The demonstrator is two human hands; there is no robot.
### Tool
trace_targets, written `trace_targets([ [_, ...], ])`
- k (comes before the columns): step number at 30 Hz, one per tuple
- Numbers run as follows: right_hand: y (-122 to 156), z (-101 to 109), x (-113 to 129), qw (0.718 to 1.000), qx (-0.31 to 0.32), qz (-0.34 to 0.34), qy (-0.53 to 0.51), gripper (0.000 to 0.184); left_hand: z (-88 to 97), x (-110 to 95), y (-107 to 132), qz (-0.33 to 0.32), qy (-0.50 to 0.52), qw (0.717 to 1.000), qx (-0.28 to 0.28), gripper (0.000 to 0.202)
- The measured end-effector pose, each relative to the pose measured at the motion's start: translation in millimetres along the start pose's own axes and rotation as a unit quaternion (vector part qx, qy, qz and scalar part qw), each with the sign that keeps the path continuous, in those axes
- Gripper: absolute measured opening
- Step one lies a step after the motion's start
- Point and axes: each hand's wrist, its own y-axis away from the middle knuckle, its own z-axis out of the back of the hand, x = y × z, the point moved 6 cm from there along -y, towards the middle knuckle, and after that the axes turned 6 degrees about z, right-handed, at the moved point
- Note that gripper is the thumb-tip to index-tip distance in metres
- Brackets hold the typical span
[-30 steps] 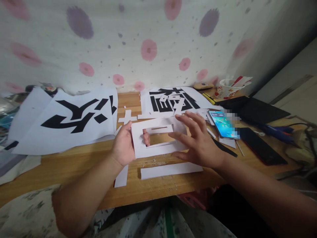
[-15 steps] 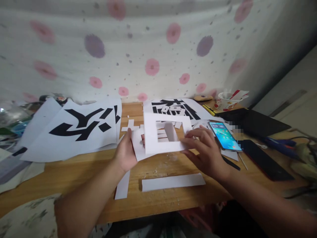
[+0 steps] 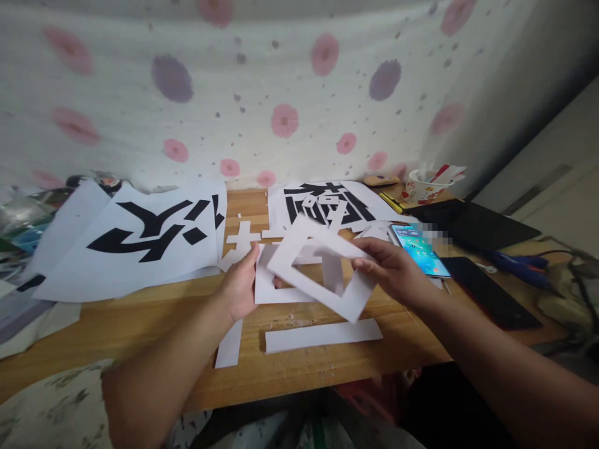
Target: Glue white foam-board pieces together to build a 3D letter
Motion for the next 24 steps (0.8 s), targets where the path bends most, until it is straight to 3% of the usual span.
trace_targets([
  [3, -1.4, -10.6, -0.1, 0.999, 0.017, 0.030, 0.028, 0.031, -0.5, 6.0, 2.3, 0.032, -0.020, 0.999, -0.012, 0.042],
  [8, -4.5, -15.5, 3.9, 0.989, -0.027, 0.092, 0.115, 0.024, -7.5, 10.8, 4.4, 0.048, -0.051, 0.996, 0.061, 0.054],
  [15, -6.1, -19.1, 22.8, 0.942, -0.070, 0.233, 0.232, 0.018, -12.2, 13.3, 6.6, 0.048, -0.030, 0.993, 0.103, 0.061],
  [21, -6.8, -24.5, 25.4, 0.931, -0.097, 0.271, 0.223, 0.019, -17.7, 14.2, 9.9, 0.034, -0.017, 0.984, 0.173, 0.069],
  [24, -5.9, -31.6, 20.5, 0.945, -0.060, 0.274, 0.169, 0.020, -18.8, 16.4, 11.5, 0.041, -0.014, 0.981, 0.187, 0.069],
])
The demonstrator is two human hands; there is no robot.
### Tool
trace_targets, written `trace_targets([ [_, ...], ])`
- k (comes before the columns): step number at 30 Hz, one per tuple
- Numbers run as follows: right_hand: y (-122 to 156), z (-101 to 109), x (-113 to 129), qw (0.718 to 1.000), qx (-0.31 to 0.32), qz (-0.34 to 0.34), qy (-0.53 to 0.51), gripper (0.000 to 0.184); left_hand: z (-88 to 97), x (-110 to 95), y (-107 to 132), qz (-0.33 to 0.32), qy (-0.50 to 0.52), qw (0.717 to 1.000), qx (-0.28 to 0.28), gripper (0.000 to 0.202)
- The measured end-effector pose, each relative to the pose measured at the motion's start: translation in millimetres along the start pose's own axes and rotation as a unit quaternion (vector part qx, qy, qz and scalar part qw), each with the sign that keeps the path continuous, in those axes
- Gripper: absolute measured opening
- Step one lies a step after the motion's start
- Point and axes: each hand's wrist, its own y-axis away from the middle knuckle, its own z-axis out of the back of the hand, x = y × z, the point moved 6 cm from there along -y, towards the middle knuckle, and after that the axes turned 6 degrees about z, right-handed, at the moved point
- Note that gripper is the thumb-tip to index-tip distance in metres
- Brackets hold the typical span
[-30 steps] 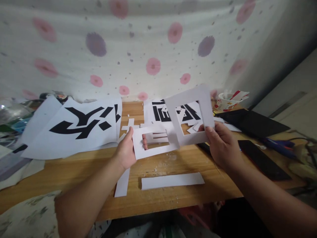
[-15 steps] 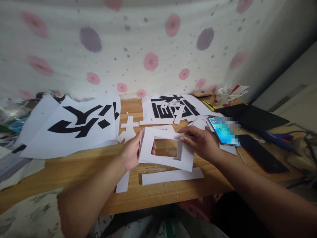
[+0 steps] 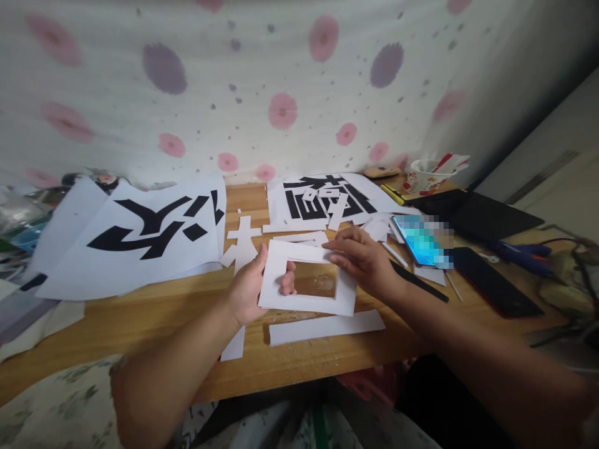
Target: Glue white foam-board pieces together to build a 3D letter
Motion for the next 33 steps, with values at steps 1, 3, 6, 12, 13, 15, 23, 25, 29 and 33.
trace_targets([
  [1, 1.2, -2.8, -0.4, 1.000, 0.017, -0.003, -0.021, 0.022, -0.5, 0.5, 0.2, 0.002, 0.000, 1.000, 0.003, 0.069],
  [3, 3.1, -6.3, -1.0, 0.998, 0.054, -0.014, -0.037, 0.026, -1.3, 1.4, 0.4, 0.007, -0.002, 1.000, 0.004, 0.068],
  [6, 3.0, -5.0, 1.6, 0.996, 0.092, -0.008, -0.010, 0.036, -2.3, 2.1, 0.9, 0.020, -0.006, 1.000, 0.006, 0.066],
  [12, 2.0, -1.5, 5.0, 0.992, 0.117, -0.002, 0.048, 0.039, -3.0, 0.9, 1.4, 0.044, -0.020, 0.999, 0.012, 0.062],
  [13, 2.4, -1.6, 4.8, 0.991, 0.120, -0.006, 0.063, 0.037, -2.3, 1.1, 1.2, 0.050, -0.025, 0.998, 0.008, 0.062],
  [15, 3.0, -2.4, 5.3, 0.987, 0.131, -0.007, 0.095, 0.036, -0.6, 1.9, 0.6, 0.061, -0.035, 0.998, -0.004, 0.063],
  [23, -0.3, -7.1, 11.9, 0.971, 0.164, -0.020, 0.171, 0.026, 2.7, 0.4, 0.5, 0.052, -0.053, 0.996, -0.048, 0.071],
  [25, -0.7, -8.7, 11.5, 0.971, 0.172, -0.037, 0.164, 0.021, 2.1, 1.9, 0.8, 0.057, -0.048, 0.996, -0.054, 0.071],
  [29, -2.2, -4.1, 4.0, 0.982, 0.140, -0.095, 0.082, 0.020, -0.2, 0.6, -0.4, -0.004, -0.089, 0.995, -0.039, 0.072],
  [33, 1.2, 4.4, -14.8, 0.975, 0.089, -0.196, -0.058, 0.027, 0.2, -8.5, 0.3, -0.114, -0.183, 0.976, -0.022, 0.069],
])
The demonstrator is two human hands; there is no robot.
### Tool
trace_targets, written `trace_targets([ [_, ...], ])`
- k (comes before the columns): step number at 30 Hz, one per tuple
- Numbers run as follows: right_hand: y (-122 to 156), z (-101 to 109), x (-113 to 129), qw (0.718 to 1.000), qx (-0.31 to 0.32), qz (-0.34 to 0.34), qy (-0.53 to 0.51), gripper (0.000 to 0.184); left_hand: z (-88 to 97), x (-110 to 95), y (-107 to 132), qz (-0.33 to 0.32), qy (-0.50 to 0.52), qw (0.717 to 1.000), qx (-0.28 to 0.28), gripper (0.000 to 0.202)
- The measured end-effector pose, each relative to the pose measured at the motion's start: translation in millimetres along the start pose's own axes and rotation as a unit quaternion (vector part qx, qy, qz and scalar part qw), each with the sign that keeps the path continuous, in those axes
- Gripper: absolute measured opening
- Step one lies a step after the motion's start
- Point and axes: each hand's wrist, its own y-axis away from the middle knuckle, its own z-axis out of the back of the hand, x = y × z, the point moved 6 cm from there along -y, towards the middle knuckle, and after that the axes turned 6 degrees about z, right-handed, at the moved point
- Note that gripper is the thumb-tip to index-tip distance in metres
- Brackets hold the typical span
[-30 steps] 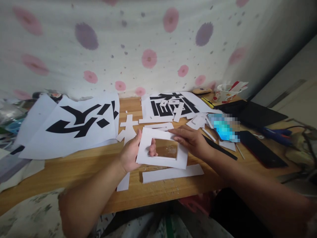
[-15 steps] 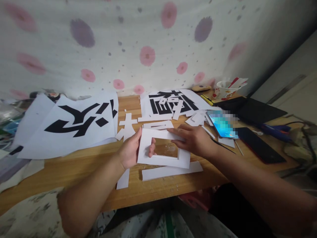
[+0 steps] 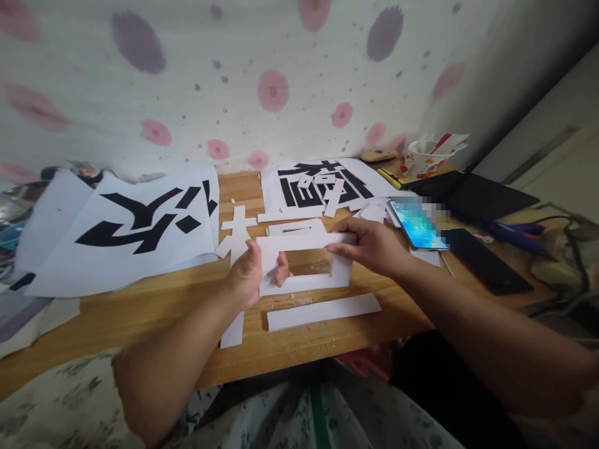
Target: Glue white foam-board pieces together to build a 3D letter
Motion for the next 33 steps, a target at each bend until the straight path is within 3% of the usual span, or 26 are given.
trace_targets([
  [3, 1.2, 2.0, -5.5, 1.000, 0.008, -0.007, -0.017, 0.021, 8.4, -6.2, -0.8, -0.028, -0.142, 0.989, -0.034, 0.051],
  [6, 3.7, -0.4, -1.6, 0.998, 0.030, 0.030, 0.038, 0.012, 16.7, -16.7, -1.2, -0.050, -0.299, 0.949, -0.092, 0.021],
  [10, 7.6, -4.3, 3.2, 0.994, 0.053, 0.063, 0.067, 0.009, 16.5, -16.8, -3.3, -0.007, -0.412, 0.907, -0.090, 0.004],
  [14, 10.4, -6.1, -0.3, 0.995, 0.065, 0.061, 0.042, 0.011, 15.2, -12.0, -4.3, 0.011, -0.421, 0.904, -0.075, 0.001],
  [19, 11.3, -4.7, -20.0, 0.997, 0.013, -0.005, -0.079, 0.031, 18.7, -8.6, -5.6, 0.001, -0.401, 0.913, -0.072, 0.001],
  [25, 12.5, -18.0, -32.5, 0.978, 0.088, -0.095, -0.164, 0.024, 21.1, -7.5, -6.8, -0.007, -0.408, 0.910, -0.076, 0.002],
  [33, 13.5, -18.8, -28.8, 0.983, 0.094, -0.073, -0.141, 0.017, 18.3, -9.3, -3.8, 0.000, -0.414, 0.908, -0.067, 0.005],
])
